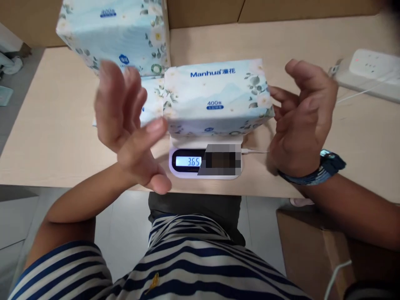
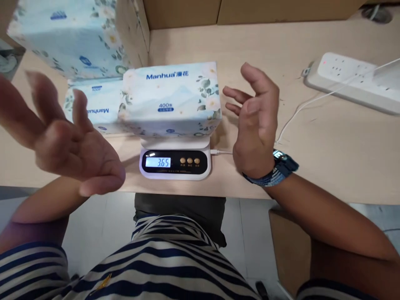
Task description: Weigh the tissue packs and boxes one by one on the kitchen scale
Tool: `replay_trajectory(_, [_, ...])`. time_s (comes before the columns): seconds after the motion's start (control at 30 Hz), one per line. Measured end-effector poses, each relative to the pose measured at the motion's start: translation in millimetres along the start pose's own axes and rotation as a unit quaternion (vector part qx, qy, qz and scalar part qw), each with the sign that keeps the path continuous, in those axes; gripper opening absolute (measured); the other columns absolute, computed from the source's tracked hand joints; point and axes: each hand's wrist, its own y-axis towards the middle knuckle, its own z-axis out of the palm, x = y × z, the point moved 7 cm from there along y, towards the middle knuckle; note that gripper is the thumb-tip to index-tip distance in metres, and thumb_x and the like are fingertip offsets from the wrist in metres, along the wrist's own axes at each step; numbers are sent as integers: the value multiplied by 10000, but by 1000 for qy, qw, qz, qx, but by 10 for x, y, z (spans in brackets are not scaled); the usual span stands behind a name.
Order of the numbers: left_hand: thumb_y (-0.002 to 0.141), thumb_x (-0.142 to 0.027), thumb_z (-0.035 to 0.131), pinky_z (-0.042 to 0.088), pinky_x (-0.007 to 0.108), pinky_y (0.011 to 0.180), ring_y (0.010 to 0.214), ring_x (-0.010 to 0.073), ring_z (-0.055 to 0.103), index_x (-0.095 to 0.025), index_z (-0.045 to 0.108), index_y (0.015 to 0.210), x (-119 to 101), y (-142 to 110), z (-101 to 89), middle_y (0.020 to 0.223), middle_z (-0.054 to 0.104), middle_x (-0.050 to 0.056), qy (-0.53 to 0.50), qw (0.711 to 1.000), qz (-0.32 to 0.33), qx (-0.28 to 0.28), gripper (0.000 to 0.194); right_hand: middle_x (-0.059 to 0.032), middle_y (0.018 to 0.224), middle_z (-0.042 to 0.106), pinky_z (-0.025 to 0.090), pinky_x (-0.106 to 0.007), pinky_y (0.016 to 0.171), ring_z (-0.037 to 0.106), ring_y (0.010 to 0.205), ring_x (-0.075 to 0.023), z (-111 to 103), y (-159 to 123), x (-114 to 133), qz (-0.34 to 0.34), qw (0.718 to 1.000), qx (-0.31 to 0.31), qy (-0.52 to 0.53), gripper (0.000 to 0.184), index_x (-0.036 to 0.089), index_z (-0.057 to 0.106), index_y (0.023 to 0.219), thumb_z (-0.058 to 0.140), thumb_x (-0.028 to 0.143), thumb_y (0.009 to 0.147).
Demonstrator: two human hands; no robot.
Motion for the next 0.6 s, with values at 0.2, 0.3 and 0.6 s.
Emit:
replay_trajectory(0.2, [1041,-895,267,589,518,1259,1594,320,550,-391,486,1659,-324,176,-176,1721,467,-107,85,967,125,-204,828,9,1595,580,615,-418,1143,746,1326,-203,-23,-4,-33,-33,999,16,4,433,435,676,1512,504,581,1142])
replay_trajectory(0.3, [1075,-750,402,620,497,1210,1551,321,596,-414,475,1658,-291,181,-177,1718,440,-97,90,969,133,-191,678,16,1580,589,604,-416,1158,748,1324,-201,-25,4,-41,-46,999,19,9,433,446,680,1509,526,589,1131])
replay_trajectory(0.6, [1059,-823,220,603,466,1116,1686,385,336,-345,474,1553,-231,87,44,1747,314,-12,111,981,-24,-160,733,6,1669,487,585,-515,1188,595,1535,-309,-103,32,-147,-50,998,38,29,559,446,640,1547,577,705,1056])
